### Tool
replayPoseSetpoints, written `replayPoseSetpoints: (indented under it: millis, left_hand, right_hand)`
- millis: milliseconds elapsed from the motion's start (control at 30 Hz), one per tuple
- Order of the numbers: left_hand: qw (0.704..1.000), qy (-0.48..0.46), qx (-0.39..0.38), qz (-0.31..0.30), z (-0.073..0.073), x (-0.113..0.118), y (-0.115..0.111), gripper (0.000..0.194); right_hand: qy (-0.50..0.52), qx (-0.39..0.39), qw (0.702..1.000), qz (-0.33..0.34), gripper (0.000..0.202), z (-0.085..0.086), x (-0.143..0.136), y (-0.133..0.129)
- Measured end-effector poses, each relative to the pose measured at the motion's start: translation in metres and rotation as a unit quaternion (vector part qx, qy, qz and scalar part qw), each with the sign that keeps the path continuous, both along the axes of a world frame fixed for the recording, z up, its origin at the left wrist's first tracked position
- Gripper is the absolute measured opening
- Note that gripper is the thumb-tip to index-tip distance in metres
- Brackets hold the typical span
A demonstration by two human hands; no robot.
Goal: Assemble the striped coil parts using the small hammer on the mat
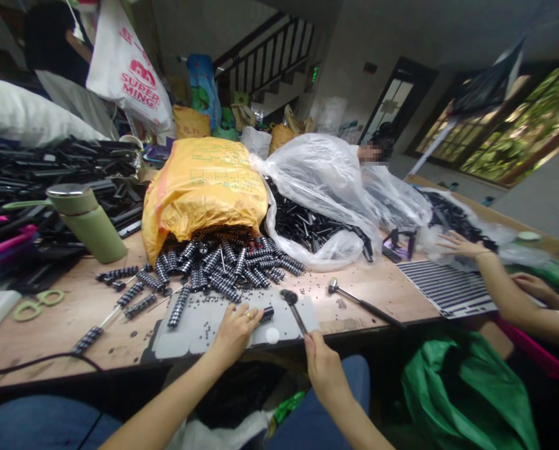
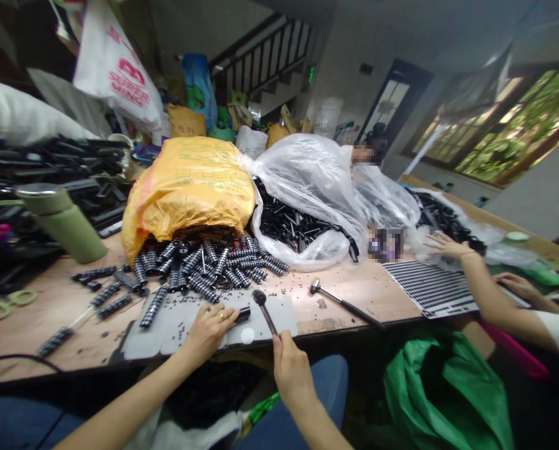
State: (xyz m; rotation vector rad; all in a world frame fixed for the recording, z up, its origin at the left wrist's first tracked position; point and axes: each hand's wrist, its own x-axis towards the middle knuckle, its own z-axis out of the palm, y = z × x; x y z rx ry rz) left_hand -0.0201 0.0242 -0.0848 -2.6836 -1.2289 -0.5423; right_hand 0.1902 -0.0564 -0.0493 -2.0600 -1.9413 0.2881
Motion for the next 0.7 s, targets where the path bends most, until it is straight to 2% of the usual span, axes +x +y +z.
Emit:
replayPoseSetpoints:
  millis: [100, 200, 300, 467, 567, 700]
  left_hand:
    - [1.000, 0.009, 0.002, 0.024, -0.004, 0.008, -0.007, 0.041]
    - [1.000, 0.006, 0.001, 0.031, -0.007, 0.021, -0.017, 0.043]
    - [1.000, -0.007, -0.007, 0.024, -0.013, 0.032, -0.025, 0.062]
    - [1.000, -0.021, -0.010, -0.008, -0.025, 0.032, -0.022, 0.056]
    - [0.998, -0.046, -0.046, -0.006, -0.017, 0.034, -0.020, 0.047]
    - [0.990, -0.030, -0.139, 0.018, 0.015, 0.037, -0.025, 0.034]
  right_hand:
    - [-0.017, -0.032, 0.999, 0.006, 0.044, 0.004, -0.009, -0.006]
    - [0.053, 0.029, 0.998, 0.024, 0.044, 0.024, -0.016, -0.007]
    - [0.112, 0.073, 0.990, 0.053, 0.042, 0.037, -0.034, -0.008]
    - [-0.035, -0.034, 0.994, 0.099, 0.031, 0.015, -0.066, -0.010]
    - [-0.038, -0.030, 0.995, 0.090, 0.028, 0.012, -0.061, -0.005]
    - [-0.062, -0.005, 0.998, 0.009, 0.031, 0.019, -0.024, 0.011]
